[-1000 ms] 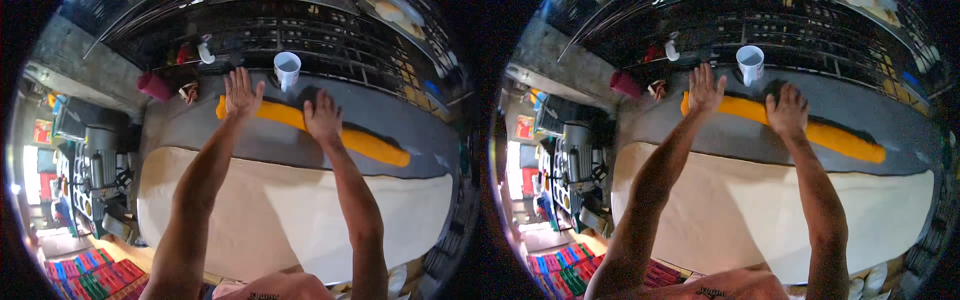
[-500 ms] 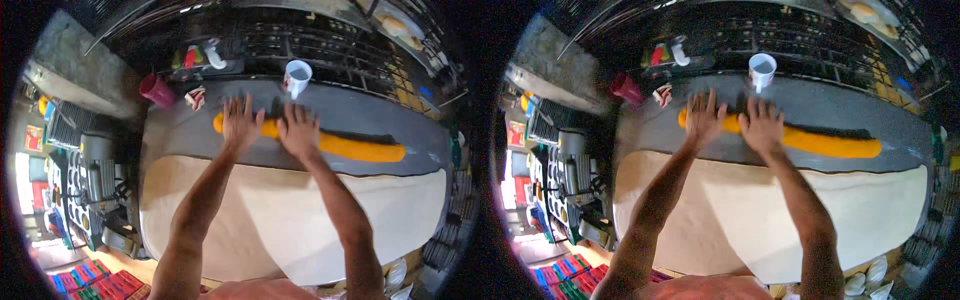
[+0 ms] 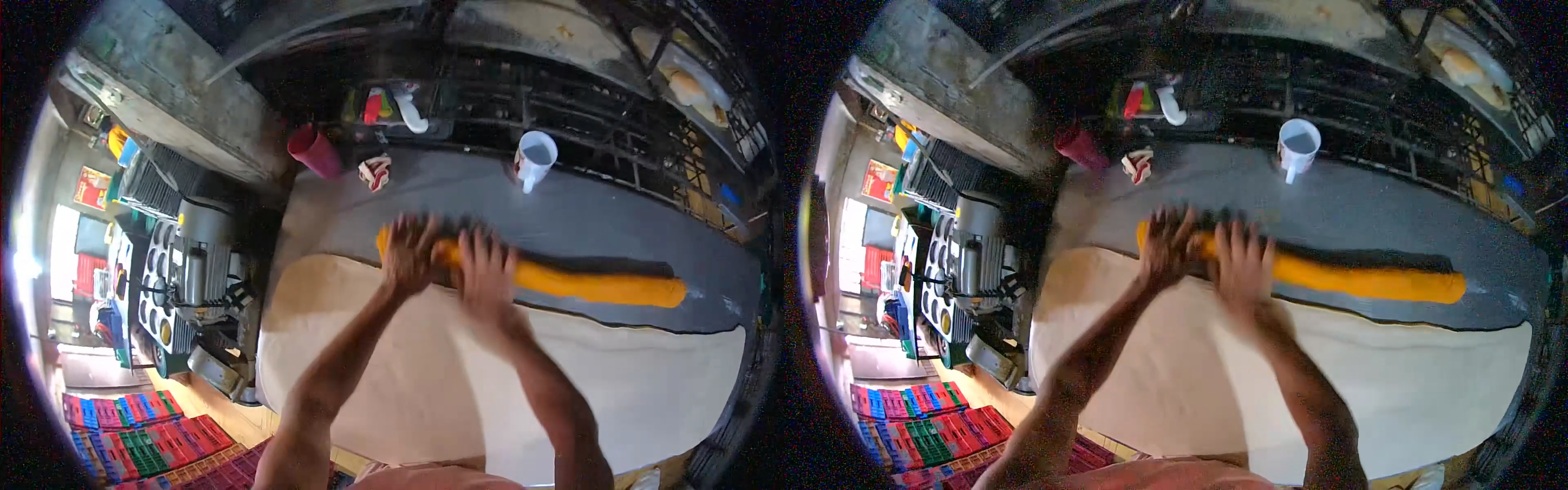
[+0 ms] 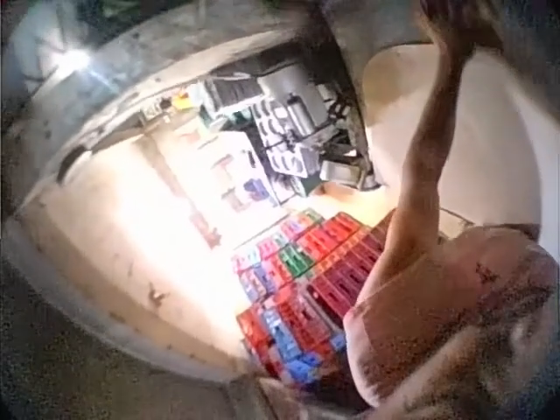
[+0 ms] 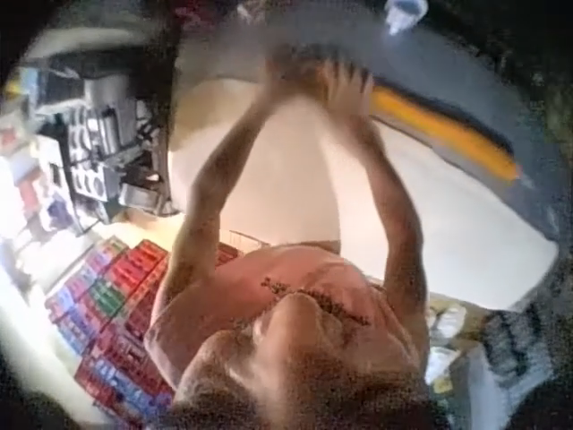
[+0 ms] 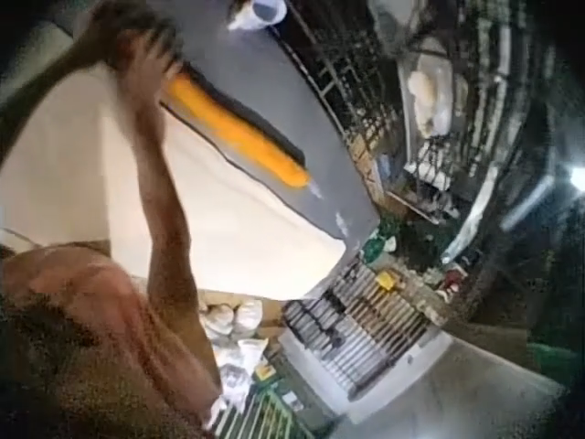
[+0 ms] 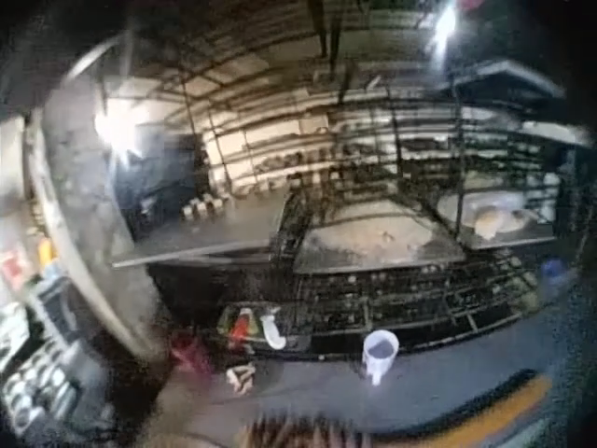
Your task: Cutting orange dough, rolling it into a long rope, and laying it onto a large sheet of white dough.
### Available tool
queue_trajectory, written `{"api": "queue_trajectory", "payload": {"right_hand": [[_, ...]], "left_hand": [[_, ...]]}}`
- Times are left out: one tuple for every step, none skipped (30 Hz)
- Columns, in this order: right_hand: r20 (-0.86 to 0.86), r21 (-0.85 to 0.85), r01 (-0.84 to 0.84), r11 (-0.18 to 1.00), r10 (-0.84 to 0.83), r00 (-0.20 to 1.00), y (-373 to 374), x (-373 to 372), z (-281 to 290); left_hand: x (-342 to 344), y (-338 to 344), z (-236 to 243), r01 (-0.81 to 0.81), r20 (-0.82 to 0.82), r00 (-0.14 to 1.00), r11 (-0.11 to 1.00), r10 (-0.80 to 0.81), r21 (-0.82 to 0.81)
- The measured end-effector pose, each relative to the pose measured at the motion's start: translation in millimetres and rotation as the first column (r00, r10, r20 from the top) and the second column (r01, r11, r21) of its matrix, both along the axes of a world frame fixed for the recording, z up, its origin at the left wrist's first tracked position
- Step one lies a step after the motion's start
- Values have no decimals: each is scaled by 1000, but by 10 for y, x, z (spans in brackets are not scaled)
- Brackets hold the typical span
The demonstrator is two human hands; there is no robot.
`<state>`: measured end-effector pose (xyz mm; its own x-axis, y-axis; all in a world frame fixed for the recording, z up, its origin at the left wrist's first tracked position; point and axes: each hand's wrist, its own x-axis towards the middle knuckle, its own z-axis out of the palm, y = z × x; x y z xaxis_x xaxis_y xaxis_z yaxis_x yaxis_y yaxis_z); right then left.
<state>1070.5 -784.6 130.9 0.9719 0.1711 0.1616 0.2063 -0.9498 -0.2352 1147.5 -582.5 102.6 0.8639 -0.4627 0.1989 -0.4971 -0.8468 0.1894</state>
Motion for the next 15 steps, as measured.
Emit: {"api": "queue_trajectory", "payload": {"right_hand": [[43, -6, 78, 997, -78, 996, -96, 374, 7], [77, -14, 159, 987, -157, 985, -209, 672, -29], [146, -55, 199, 978, -189, 971, -331, 939, -11], [228, -96, 246, 964, -220, 949, -399, 1092, 16], [220, -101, 253, 962, -227, 949, -318, 1061, -48], [155, -96, 252, 963, -236, 959, -232, 972, -98], [91, -92, 254, 963, -246, 965, -143, 850, -126], [57, -64, 212, 975, -209, 976, -33, 524, -186], [13, -49, 173, 984, -173, 985, 23, 198, -174], [-27, 0, 123, 992, -123, 992, 221, -90, -156], [-91, 3, 123, 992, -122, 988, 415, -433, -123], [-157, -12, 132, 991, -132, 979, 495, -614, -49], [-151, -16, 139, 990, -140, 979, 559, -549, 2], [-127, 51, 85, 995, -78, 989, 610, -506, 21], [-103, 126, 22, 992, -9, 995, 709, -455, 93]], "left_hand": [[353, -162, 5, -29, 160, 987, 999, 33, -29], [651, -325, 35, -52, 305, 950, 997, 69, -63], [926, -449, 169, -46, 349, 933, 993, 81, -106], [1128, -530, 272, -32, 402, 911, 988, 92, -153], [1179, -439, 206, -26, 393, 915, 987, 86, -156], [1188, -316, 171, 90, 329, 943, 990, -50, -109], [1193, -182, 163, 211, 261, 947, 975, -185, -72], [906, -16, 138, 326, 150, 939, 940, -310, -101], [632, 189, 51, 361, 116, 931, 923, -347, -131], [336, 500, -24, 384, 78, 923, 914, -376, -130], [-101, 686, -72, 313, 32, 950, 940, -311, -136], [-357, 731, -110, 247, -14, 967, 956, -253, -160], [-364, 732, -39, 255, -9, 966, 953, -260, -163], [-397, 685, 30, 224, -27, 973, 967, -228, -122], [-446, 690, 65, 185, -51, 981, 980, -189, -70]]}}
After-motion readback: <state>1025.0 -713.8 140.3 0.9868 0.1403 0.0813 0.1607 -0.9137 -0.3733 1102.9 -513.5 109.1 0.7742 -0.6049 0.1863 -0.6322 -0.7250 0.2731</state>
